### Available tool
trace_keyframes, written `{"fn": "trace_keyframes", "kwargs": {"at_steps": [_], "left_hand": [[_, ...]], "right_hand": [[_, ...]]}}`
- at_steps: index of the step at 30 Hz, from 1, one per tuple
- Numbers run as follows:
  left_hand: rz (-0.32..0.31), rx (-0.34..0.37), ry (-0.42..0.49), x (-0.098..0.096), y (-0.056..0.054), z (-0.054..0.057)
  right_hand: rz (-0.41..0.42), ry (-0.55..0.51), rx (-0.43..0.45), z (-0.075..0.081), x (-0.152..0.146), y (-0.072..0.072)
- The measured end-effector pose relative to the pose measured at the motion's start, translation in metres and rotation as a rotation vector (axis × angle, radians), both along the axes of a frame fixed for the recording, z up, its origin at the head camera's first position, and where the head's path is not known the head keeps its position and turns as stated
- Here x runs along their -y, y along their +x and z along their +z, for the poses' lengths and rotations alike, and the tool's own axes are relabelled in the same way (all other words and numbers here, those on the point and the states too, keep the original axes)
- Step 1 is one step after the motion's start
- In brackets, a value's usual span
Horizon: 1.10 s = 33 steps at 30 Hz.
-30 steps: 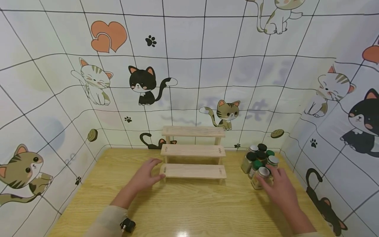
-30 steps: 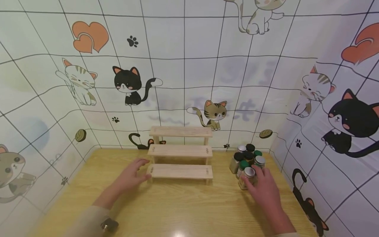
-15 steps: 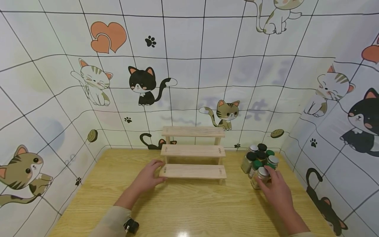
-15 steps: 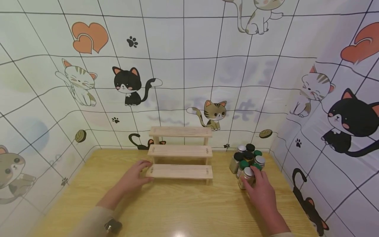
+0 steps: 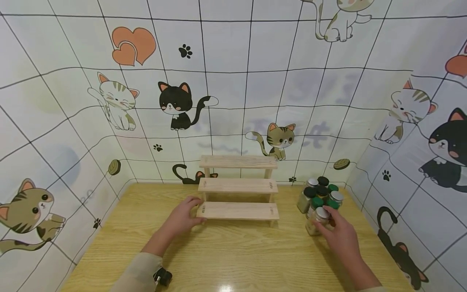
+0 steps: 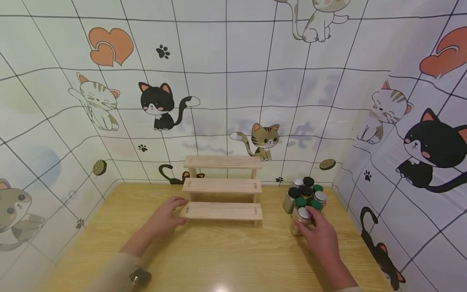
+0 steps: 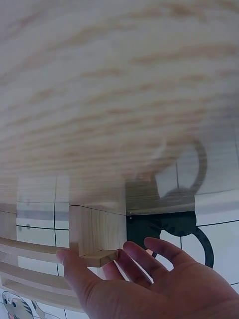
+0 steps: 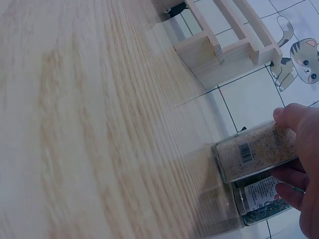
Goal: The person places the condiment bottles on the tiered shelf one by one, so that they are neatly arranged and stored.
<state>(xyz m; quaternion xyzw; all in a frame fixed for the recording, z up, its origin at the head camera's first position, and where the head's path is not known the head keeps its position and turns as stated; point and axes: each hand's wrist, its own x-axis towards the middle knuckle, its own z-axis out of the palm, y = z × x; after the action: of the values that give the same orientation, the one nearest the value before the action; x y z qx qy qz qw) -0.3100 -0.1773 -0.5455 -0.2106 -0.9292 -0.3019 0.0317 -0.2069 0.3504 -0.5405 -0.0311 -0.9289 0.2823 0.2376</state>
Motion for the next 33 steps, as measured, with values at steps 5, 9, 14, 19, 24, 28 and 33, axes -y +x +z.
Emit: {"fn": "trace_keyframes", "kwargs": {"at_steps": [5,9,14,19,24,28,33], "left_hand": [[0.010,-0.003,-0.005,0.002,0.000,0.000],[0.010,-0.006,-0.002,0.003,-0.001,0.000],[0.012,-0.006,-0.002,0.003,-0.002,-0.001],[0.021,-0.003,-0.006,0.003,-0.002,-0.001],[0.025,0.002,-0.002,0.001,-0.001,0.001],[0.027,0.007,-0.002,-0.001,0.001,0.003],[0.036,0.009,-0.004,-0.002,0.001,0.003]], "right_hand": [[0.048,-0.039,-0.030,0.002,0.005,-0.002],[0.084,-0.074,-0.043,0.007,0.009,-0.005],[0.154,-0.130,-0.076,0.016,0.015,-0.012],[0.237,-0.180,-0.104,0.025,0.026,-0.019],[0.281,-0.180,-0.109,0.034,0.038,-0.028],[0.299,-0.178,-0.102,0.045,0.048,-0.035],[0.355,-0.220,-0.085,0.060,0.058,-0.049]]}}
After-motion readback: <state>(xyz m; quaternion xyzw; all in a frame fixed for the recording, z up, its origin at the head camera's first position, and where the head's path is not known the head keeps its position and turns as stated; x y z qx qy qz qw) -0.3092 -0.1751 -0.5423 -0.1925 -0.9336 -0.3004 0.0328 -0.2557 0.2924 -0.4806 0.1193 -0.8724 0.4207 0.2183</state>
